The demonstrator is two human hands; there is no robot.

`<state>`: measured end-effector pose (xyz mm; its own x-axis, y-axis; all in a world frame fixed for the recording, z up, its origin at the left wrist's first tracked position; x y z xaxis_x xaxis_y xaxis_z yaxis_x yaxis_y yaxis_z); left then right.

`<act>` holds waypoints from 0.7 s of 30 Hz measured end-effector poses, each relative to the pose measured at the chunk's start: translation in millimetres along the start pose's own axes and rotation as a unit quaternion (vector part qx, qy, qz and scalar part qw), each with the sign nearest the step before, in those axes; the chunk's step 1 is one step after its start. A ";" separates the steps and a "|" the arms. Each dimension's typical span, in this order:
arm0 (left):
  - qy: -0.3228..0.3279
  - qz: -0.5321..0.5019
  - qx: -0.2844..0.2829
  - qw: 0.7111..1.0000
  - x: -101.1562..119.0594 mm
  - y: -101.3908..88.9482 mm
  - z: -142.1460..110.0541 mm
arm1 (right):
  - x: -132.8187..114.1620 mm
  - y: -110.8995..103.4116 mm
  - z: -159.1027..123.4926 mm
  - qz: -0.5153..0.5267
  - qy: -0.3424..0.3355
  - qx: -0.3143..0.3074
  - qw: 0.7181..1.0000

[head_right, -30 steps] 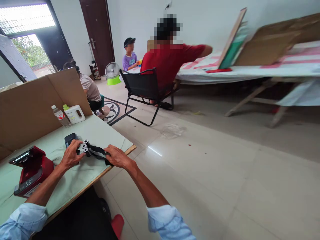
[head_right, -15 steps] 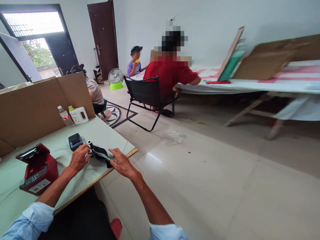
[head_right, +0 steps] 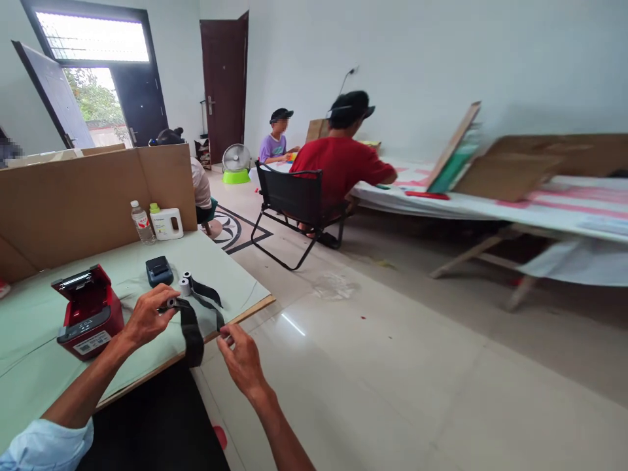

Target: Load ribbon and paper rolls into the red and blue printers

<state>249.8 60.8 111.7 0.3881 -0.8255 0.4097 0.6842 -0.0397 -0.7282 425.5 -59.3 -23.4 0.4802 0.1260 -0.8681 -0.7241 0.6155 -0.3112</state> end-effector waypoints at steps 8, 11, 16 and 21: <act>-0.031 -0.095 0.064 0.993 23.6 -65.4 -43.3 | -50.3 56.9 -12.5 0.013 -0.094 0.021 0.995; -0.044 -0.118 0.081 0.989 23.4 -77.1 -66.1 | -77.3 71.4 -16.0 0.028 -0.176 0.035 0.983; -0.083 -0.115 0.116 0.983 10.3 -92.8 -104.6 | -119.2 95.1 -27.3 0.081 -0.278 -0.019 0.957; -0.109 -0.111 0.163 0.974 -22.8 -126.1 -120.0 | -159.6 139.5 -5.1 0.074 -0.316 -0.110 0.939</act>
Point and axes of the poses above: each hand's wrist, its own z-axis towards the middle knuckle, its own y-axis out of the palm, x = y × z, the point moved 7 cm from there along z, towards the middle knuckle, and after that the axes turned 8 degrees about x, right-handed, at the moved point
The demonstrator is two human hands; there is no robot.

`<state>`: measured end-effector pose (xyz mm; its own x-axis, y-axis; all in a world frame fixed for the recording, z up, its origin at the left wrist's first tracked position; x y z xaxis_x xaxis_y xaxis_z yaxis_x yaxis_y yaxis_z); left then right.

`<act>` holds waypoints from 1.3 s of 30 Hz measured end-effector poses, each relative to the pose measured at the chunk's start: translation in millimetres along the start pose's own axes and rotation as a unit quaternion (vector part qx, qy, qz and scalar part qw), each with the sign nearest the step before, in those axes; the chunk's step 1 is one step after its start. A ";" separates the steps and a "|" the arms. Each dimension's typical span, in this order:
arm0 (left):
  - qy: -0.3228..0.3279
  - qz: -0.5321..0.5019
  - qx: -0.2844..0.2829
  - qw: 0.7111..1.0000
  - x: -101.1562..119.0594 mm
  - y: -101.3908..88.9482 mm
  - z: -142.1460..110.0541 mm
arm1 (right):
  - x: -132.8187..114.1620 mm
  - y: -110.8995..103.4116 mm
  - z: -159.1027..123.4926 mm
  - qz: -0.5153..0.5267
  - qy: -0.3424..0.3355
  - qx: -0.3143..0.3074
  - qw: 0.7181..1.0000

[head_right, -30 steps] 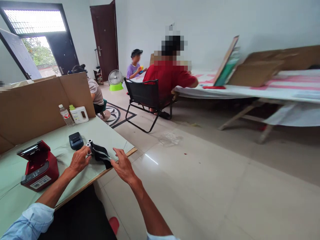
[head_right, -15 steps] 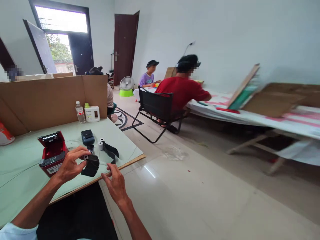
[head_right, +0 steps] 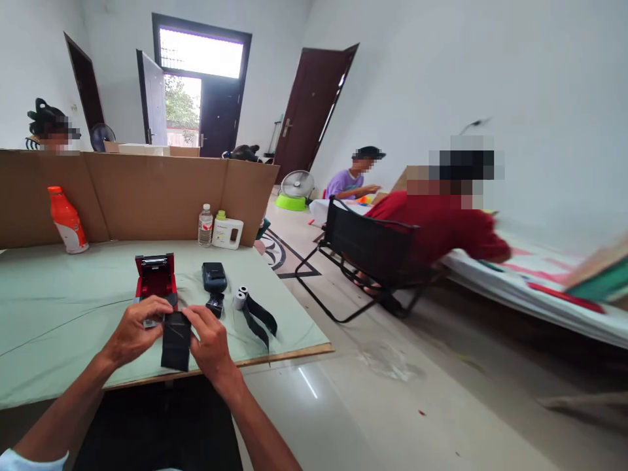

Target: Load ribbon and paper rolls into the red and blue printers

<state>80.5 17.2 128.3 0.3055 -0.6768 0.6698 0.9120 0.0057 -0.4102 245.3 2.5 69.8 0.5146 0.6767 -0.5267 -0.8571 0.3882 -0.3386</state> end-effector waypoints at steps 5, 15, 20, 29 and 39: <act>-0.022 0.087 0.037 0.995 -51.6 -39.2 29.7 | 6.0 49.8 64.2 -0.026 -0.005 -0.105 0.994; -0.103 0.183 -0.002 0.978 -122.6 -48.5 52.4 | 45.1 105.3 96.3 -0.148 0.049 -0.259 0.953; -0.130 0.208 -0.053 0.968 -131.3 -44.9 59.4 | 47.8 110.4 100.7 -0.164 0.062 -0.300 0.938; -0.155 0.184 -0.137 0.961 -128.8 -40.2 64.4 | 39.9 111.5 104.8 -0.161 0.072 -0.346 0.921; -0.172 0.180 -0.200 0.948 -135.9 -33.6 70.8 | 41.9 114.2 111.6 -0.110 0.054 -0.364 0.923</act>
Point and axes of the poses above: each hand's wrist, its own z-axis towards the middle knuckle, its own y-axis out of the palm, x = y × z, the point moved 7 cm from there along z, towards the middle knuckle, and after that the axes turned 8 degrees about x, right-handed, at the moved point
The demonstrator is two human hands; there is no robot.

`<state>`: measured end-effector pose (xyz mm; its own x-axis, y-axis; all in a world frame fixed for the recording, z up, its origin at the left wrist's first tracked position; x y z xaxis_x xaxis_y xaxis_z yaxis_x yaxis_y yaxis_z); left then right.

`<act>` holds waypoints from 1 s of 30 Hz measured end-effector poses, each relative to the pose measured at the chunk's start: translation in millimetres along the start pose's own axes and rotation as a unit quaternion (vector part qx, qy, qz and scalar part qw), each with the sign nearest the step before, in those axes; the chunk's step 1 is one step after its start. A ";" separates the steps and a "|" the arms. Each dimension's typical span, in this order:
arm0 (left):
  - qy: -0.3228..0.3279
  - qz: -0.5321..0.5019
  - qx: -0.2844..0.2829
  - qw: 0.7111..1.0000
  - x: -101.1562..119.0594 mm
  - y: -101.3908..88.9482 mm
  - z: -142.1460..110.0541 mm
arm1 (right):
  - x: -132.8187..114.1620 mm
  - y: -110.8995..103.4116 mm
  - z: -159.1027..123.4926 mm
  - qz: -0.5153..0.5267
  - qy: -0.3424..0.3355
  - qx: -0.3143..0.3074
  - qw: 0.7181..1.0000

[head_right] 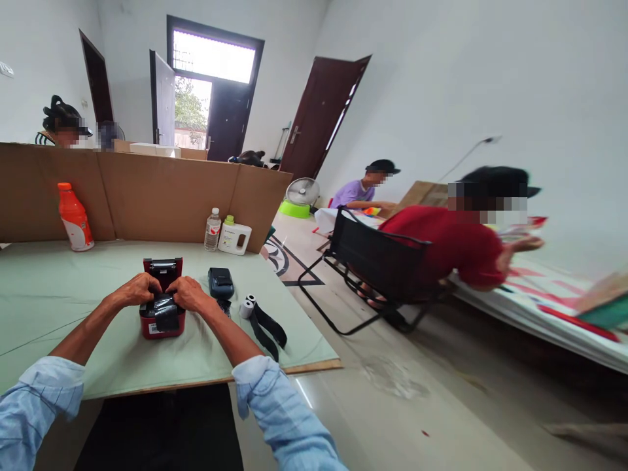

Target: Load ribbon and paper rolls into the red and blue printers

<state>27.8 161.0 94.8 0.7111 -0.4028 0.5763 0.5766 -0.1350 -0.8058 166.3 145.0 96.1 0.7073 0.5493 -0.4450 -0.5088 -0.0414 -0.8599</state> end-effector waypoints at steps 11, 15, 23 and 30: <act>0.016 -0.029 0.004 0.999 -0.7 -0.9 -3.6 | -13.0 1.9 -35.8 0.029 -0.106 0.174 0.979; 0.005 -0.042 0.112 0.993 -9.3 -26.5 -7.9 | -12.4 8.4 -44.8 0.011 -0.127 0.194 0.973; -0.036 -0.097 0.253 0.962 -40.1 -44.9 5.4 | -23.8 24.3 -64.5 -0.045 -0.134 0.195 0.971; -0.009 -0.148 0.219 0.964 -33.4 -28.2 -16.2 | -27.3 26.7 -81.1 -0.039 -0.124 0.237 0.963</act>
Point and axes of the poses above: each hand's wrist, its own z-axis towards the middle knuckle, its own y-axis out of the palm, x = y × z, the point moved 7 cm from there along z, towards the middle knuckle, and after that the axes turned 8 degrees about x, right-handed, at the moved point
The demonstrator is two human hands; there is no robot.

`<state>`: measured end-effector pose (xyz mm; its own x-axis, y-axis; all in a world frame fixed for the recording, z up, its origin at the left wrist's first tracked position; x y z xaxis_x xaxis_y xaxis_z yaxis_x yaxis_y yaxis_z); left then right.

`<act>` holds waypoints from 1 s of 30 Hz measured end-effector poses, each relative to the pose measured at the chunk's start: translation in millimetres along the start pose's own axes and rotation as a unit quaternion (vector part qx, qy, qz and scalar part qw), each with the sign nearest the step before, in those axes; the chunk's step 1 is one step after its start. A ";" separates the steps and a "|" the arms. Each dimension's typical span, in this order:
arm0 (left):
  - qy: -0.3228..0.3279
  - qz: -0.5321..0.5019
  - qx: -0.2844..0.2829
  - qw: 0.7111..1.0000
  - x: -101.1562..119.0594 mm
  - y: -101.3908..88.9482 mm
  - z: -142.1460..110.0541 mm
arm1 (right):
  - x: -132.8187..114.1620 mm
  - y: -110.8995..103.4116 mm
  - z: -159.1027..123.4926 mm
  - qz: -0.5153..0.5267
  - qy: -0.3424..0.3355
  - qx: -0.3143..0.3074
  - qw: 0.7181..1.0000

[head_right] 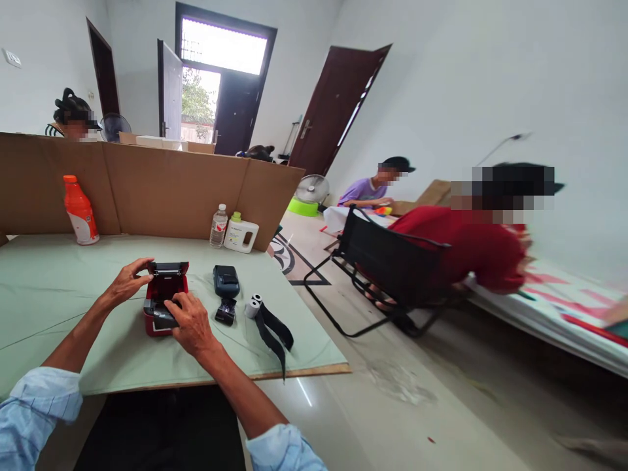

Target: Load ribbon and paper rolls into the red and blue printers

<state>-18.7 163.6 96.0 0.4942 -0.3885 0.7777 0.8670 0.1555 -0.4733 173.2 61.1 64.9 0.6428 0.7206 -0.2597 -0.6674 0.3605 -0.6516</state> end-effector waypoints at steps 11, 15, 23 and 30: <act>0.094 0.062 -0.100 0.989 10.7 -5.1 -75.0 | -4.5 -1.5 -16.2 0.012 -0.021 0.049 0.999; 0.082 0.118 -0.055 0.988 0.3 1.4 -85.7 | -0.8 -2.9 -16.3 0.015 -0.003 0.049 0.999; 0.080 0.151 0.014 0.985 -5.3 12.5 -92.3 | 39.0 3.8 -19.2 0.020 0.085 0.006 0.996; 0.098 0.163 0.016 0.982 -0.3 11.6 -88.6 | 50.6 12.4 -22.9 0.035 0.123 -0.013 0.992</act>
<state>-14.4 85.1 53.7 0.7262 -0.4809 0.4912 0.6685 0.3276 -0.6677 206.1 88.5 27.4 0.6692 0.5760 -0.4694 -0.7061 0.2961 -0.6433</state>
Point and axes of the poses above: each hand's wrist, its own z-axis towards the middle knuckle, its own y-axis out of the palm, x = y × z, the point moved 7 cm from there along z, towards the middle knuckle, and after that the axes turned 8 degrees about x, right-handed, at the moved point
